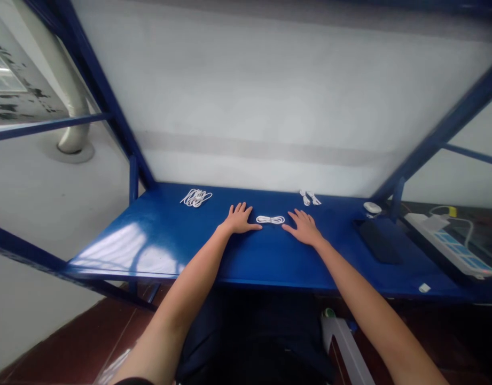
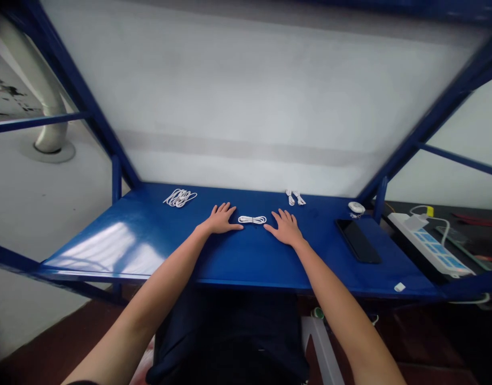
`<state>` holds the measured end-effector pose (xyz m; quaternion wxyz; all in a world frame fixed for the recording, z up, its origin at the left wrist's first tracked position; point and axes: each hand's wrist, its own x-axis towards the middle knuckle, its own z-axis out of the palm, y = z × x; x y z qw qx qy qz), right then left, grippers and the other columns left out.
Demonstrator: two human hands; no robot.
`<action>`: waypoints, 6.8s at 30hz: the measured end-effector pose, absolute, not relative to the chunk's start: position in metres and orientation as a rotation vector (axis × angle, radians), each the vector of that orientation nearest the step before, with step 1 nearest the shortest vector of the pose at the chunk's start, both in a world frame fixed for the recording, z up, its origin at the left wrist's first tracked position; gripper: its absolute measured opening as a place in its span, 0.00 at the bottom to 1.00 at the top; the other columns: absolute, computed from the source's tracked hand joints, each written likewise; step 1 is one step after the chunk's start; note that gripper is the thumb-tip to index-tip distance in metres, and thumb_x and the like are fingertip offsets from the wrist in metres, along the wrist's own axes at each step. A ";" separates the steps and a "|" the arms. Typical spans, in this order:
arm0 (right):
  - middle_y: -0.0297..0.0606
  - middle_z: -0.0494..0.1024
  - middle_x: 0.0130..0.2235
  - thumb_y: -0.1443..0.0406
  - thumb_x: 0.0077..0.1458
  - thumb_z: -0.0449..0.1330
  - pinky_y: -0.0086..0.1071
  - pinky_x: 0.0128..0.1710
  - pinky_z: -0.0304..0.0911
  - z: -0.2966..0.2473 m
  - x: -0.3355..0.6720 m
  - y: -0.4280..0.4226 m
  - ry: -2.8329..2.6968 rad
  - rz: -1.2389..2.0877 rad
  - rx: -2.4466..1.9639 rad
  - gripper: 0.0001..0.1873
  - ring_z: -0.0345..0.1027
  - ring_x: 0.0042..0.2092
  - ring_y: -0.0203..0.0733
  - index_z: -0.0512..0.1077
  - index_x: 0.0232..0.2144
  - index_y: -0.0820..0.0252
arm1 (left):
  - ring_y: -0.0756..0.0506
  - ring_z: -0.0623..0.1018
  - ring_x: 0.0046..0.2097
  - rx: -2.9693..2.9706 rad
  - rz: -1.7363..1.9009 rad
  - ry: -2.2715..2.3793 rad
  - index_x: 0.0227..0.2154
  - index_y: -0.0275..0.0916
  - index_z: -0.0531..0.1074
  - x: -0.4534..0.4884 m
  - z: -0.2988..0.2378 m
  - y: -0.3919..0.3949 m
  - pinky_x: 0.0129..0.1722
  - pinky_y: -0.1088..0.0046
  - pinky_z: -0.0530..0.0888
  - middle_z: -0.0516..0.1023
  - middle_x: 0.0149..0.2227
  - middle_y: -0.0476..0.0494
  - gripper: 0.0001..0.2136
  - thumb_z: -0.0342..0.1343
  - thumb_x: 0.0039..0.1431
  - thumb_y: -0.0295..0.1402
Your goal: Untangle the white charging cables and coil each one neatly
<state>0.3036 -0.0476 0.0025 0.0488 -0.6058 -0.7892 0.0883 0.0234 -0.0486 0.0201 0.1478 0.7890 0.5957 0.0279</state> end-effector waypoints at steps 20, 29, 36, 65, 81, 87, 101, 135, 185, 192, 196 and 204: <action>0.45 0.47 0.69 0.36 0.57 0.40 0.52 0.66 0.36 0.000 0.305 -0.046 -2.396 0.266 -1.835 0.46 0.36 0.69 0.57 0.54 0.66 0.57 | 0.33 0.39 0.70 2.271 0.073 1.706 0.68 0.37 0.46 0.023 0.019 -0.048 0.65 0.49 0.39 0.38 0.70 0.33 0.53 0.42 0.46 0.70; 0.45 0.48 0.69 0.36 0.57 0.41 0.52 0.66 0.36 -0.001 0.305 -0.046 -2.397 0.251 -1.835 0.45 0.37 0.69 0.57 0.54 0.66 0.57 | 0.33 0.39 0.70 2.271 0.080 1.717 0.68 0.37 0.47 0.023 0.019 -0.049 0.65 0.50 0.39 0.39 0.70 0.32 0.53 0.42 0.46 0.70; 0.46 0.49 0.69 0.37 0.57 0.41 0.51 0.66 0.36 0.001 0.304 -0.047 -2.392 0.246 -1.840 0.46 0.37 0.69 0.56 0.54 0.66 0.58 | 0.33 0.39 0.70 2.263 0.081 1.709 0.68 0.36 0.47 0.024 0.020 -0.049 0.65 0.49 0.39 0.38 0.70 0.32 0.54 0.42 0.45 0.70; 0.45 0.71 0.54 0.63 0.64 0.42 0.44 0.58 0.60 0.004 0.268 -0.063 -2.370 0.063 -1.183 0.23 0.63 0.56 0.49 0.68 0.56 0.59 | 0.32 0.40 0.70 2.278 0.111 1.697 0.67 0.35 0.48 0.023 0.020 -0.049 0.65 0.49 0.40 0.40 0.70 0.31 0.53 0.43 0.45 0.70; 0.52 0.76 0.44 0.62 0.60 0.47 0.48 0.51 0.58 0.006 0.296 0.017 -1.968 -0.212 -1.875 0.20 0.61 0.52 0.58 0.77 0.42 0.62 | 0.32 0.38 0.70 2.265 0.118 1.684 0.68 0.39 0.47 0.021 0.017 -0.048 0.65 0.49 0.38 0.38 0.70 0.34 0.53 0.41 0.45 0.71; 0.56 0.75 0.44 0.61 0.60 0.48 0.49 0.48 0.57 0.006 0.305 0.028 -1.858 -0.290 -1.988 0.20 0.61 0.51 0.59 0.78 0.40 0.64 | 0.32 0.38 0.70 2.264 0.112 1.670 0.68 0.36 0.47 0.021 0.018 -0.050 0.65 0.49 0.39 0.38 0.70 0.32 0.54 0.41 0.45 0.71; 0.45 0.76 0.42 0.60 0.63 0.46 0.37 0.44 0.63 0.003 0.291 -0.030 -2.127 -0.080 -1.684 0.19 0.65 0.49 0.50 0.72 0.48 0.57 | 0.32 0.46 0.69 2.143 0.219 1.960 0.63 0.37 0.56 0.021 0.021 -0.047 0.65 0.52 0.46 0.48 0.69 0.32 0.39 0.38 0.57 0.60; 0.35 0.74 0.27 0.61 0.58 0.52 0.29 0.29 0.53 0.002 0.297 -0.031 -2.110 0.254 -1.593 0.11 0.66 0.30 0.39 0.74 0.34 0.57 | 0.36 0.72 0.49 2.424 0.288 2.213 0.40 0.34 0.74 0.001 0.023 -0.046 0.46 0.61 0.68 0.74 0.44 0.31 0.15 0.43 0.65 0.32; 0.46 0.69 0.54 0.61 0.60 0.54 0.45 0.49 0.64 0.001 0.285 -0.043 -2.355 0.135 -1.157 0.22 0.63 0.53 0.51 0.67 0.57 0.53 | 0.45 0.77 0.40 2.257 0.767 1.374 0.38 0.39 0.79 0.044 0.014 -0.051 0.43 0.72 0.72 0.80 0.38 0.44 0.16 0.50 0.51 0.23; 0.42 0.74 0.53 0.63 0.62 0.55 0.48 0.53 0.62 0.009 0.265 -0.052 -2.546 0.247 -0.822 0.19 0.65 0.53 0.49 0.70 0.55 0.49 | 0.45 0.76 0.44 2.230 0.783 1.227 0.44 0.38 0.74 0.040 0.013 -0.058 0.47 0.68 0.72 0.79 0.43 0.43 0.16 0.54 0.51 0.25; 0.41 0.78 0.49 0.64 0.61 0.55 0.47 0.51 0.63 0.010 0.266 -0.051 -2.524 0.297 -0.812 0.16 0.67 0.50 0.48 0.73 0.51 0.53 | 0.44 0.76 0.47 2.222 0.794 1.193 0.44 0.37 0.72 0.043 0.014 -0.061 0.50 0.66 0.72 0.78 0.45 0.42 0.16 0.53 0.52 0.23; 0.39 0.80 0.43 0.65 0.60 0.56 0.40 0.46 0.67 0.006 0.264 -0.054 -2.460 0.356 -0.869 0.13 0.70 0.43 0.45 0.77 0.44 0.52 | 0.42 0.74 0.51 2.262 0.753 1.090 0.49 0.39 0.70 0.045 0.013 -0.064 0.52 0.65 0.70 0.76 0.49 0.40 0.17 0.57 0.57 0.35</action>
